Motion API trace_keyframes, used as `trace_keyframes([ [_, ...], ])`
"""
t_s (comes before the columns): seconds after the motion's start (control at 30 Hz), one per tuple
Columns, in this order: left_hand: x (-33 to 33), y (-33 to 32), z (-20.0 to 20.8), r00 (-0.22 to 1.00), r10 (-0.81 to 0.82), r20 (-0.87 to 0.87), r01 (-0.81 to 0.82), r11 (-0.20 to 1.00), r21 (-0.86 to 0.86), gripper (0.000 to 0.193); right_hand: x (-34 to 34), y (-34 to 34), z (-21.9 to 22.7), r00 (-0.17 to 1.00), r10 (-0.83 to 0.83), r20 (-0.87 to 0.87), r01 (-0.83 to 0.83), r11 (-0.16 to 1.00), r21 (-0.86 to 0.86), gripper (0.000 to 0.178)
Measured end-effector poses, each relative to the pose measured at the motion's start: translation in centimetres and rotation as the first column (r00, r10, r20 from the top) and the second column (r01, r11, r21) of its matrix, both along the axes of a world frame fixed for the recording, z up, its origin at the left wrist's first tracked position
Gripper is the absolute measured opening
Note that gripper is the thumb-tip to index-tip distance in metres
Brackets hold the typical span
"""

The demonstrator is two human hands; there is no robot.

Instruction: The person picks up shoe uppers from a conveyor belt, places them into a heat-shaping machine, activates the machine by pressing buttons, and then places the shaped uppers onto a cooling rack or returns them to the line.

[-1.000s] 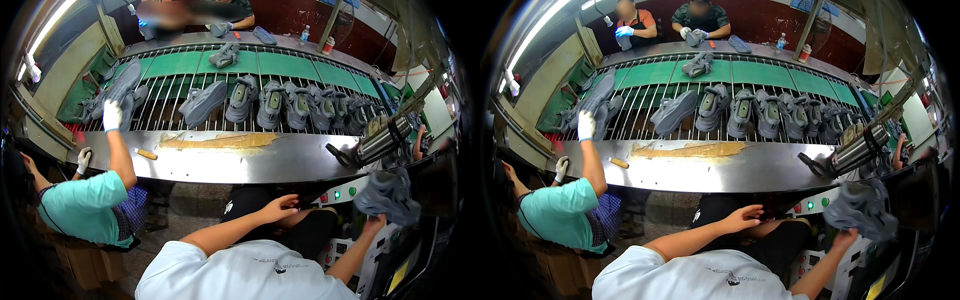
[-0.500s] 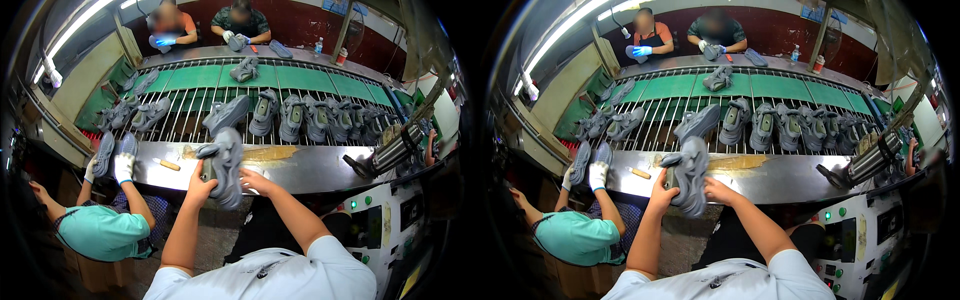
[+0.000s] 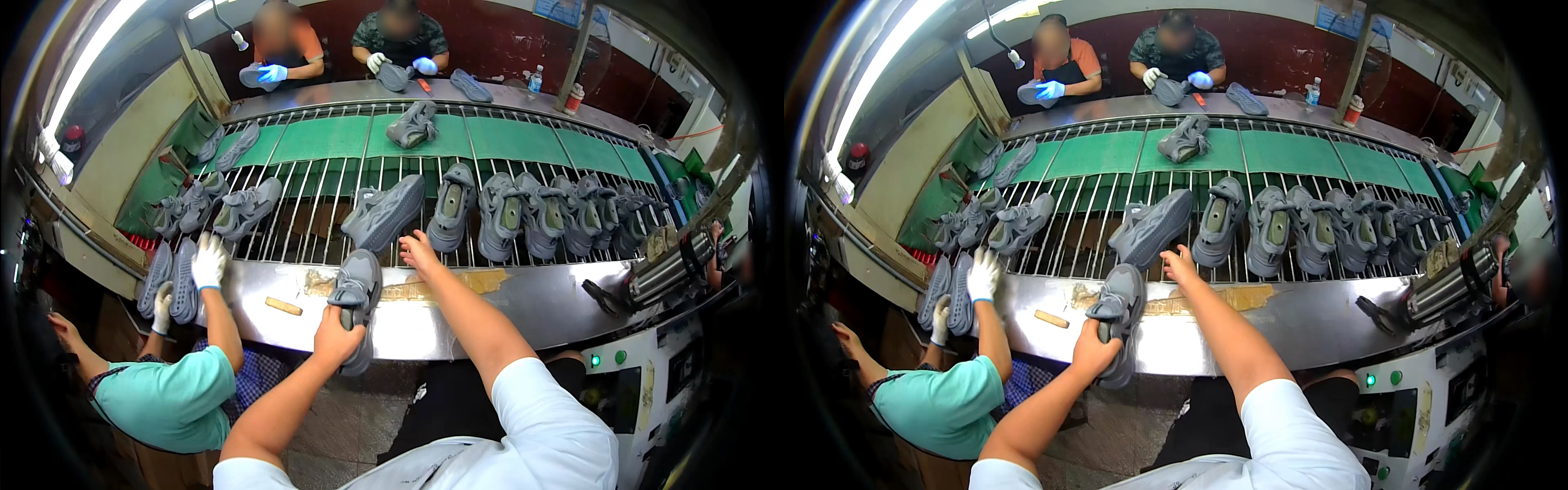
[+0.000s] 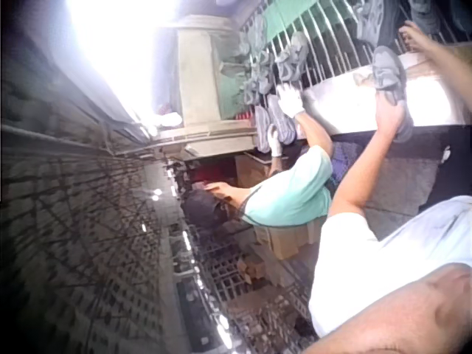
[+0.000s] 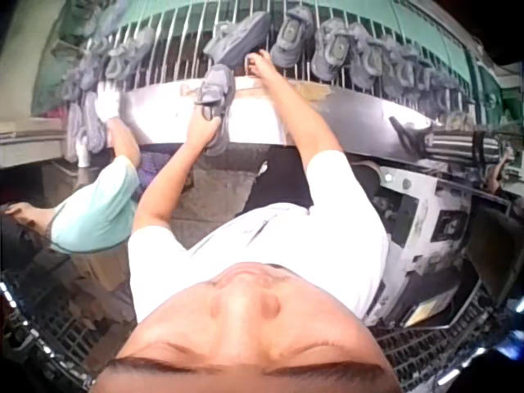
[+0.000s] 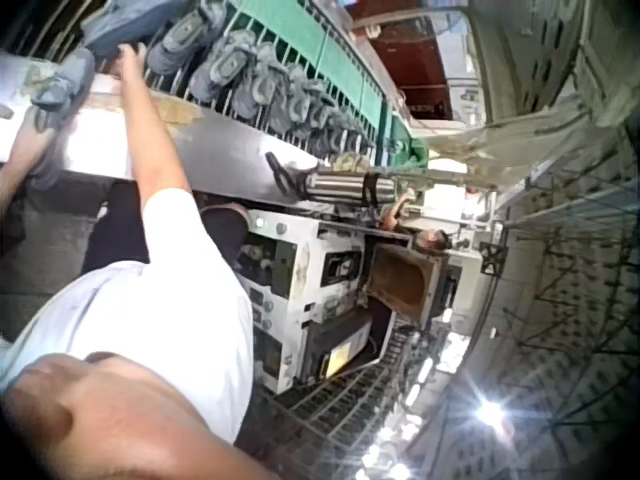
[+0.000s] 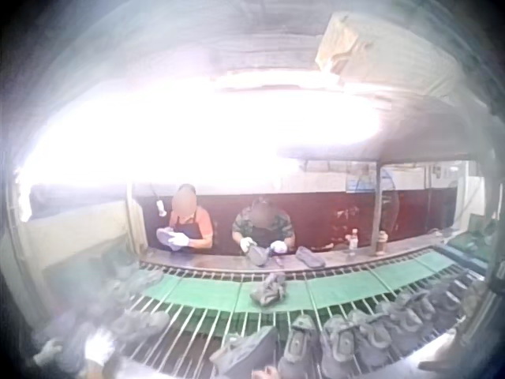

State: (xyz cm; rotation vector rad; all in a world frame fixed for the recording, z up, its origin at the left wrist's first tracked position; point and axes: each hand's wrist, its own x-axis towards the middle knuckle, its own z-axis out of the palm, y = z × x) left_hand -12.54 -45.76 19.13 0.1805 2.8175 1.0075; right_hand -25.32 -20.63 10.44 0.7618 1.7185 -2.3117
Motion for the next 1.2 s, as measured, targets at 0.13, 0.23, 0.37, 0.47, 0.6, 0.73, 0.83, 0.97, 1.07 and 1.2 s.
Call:
trace_keyframes([
  [0.13, -0.8, 0.7, 0.5, 0.999, 0.009, -0.038, -0.007, 0.999, 0.047, 0.065, -6.8, 2.0, -4.6, 0.987, -0.158, 0.004, 0.155, 0.976, 0.155, 0.097],
  [0.23, -0.8, 0.3, 0.0, 0.998, 0.043, -0.04, -0.04, 0.998, 0.053, 0.064, -10.5, 1.6, -6.0, 0.98, -0.201, -0.01, 0.201, 0.979, -0.023, 0.106],
  [0.37, -0.5, -0.1, -0.2, 0.992, 0.096, -0.082, -0.093, 0.995, 0.04, 0.054, -11.9, -0.7, -3.0, 0.944, -0.329, 0.007, 0.324, 0.928, -0.186, 0.112],
  [0.47, -0.6, -0.3, 0.0, 0.988, 0.105, -0.111, -0.1, 0.994, 0.053, 0.05, -12.5, -1.8, -2.1, 0.929, -0.368, 0.03, 0.368, 0.916, -0.162, 0.114],
  [0.6, -0.7, -0.2, 0.8, 0.987, 0.085, -0.137, -0.074, 0.994, 0.085, 0.05, -14.3, -0.7, -1.9, 0.908, -0.406, 0.1, 0.397, 0.912, 0.099, 0.117],
  [0.73, -0.8, -0.5, 0.5, 0.983, 0.168, -0.072, -0.169, 0.986, -0.011, 0.052, -14.2, -0.4, 1.9, 0.926, -0.377, -0.009, 0.364, 0.887, 0.284, 0.117],
  [0.83, -1.1, -0.4, -0.2, 0.983, 0.164, -0.086, -0.163, 0.986, 0.016, 0.055, -13.7, 2.6, 6.4, 0.94, -0.277, -0.2, 0.336, 0.857, 0.391, 0.108],
  [0.97, -1.6, -0.7, -0.8, 0.978, 0.188, -0.089, -0.187, 0.982, 0.026, 0.059, -8.8, 6.7, 14.8, 0.901, -0.041, -0.432, 0.206, 0.917, 0.342, 0.092],
  [1.07, -1.7, -1.4, -1.4, 0.972, 0.209, -0.112, -0.2, 0.976, 0.086, 0.057, 0.6, 8.5, 20.8, 0.908, 0.123, -0.401, 0.083, 0.885, 0.459, 0.089],
  [1.2, -1.4, -2.0, -3.4, 0.956, 0.273, -0.106, -0.181, 0.836, 0.519, 0.048, 14.2, 11.6, 19.6, 0.879, 0.204, -0.431, 0.159, 0.726, 0.669, 0.091],
])
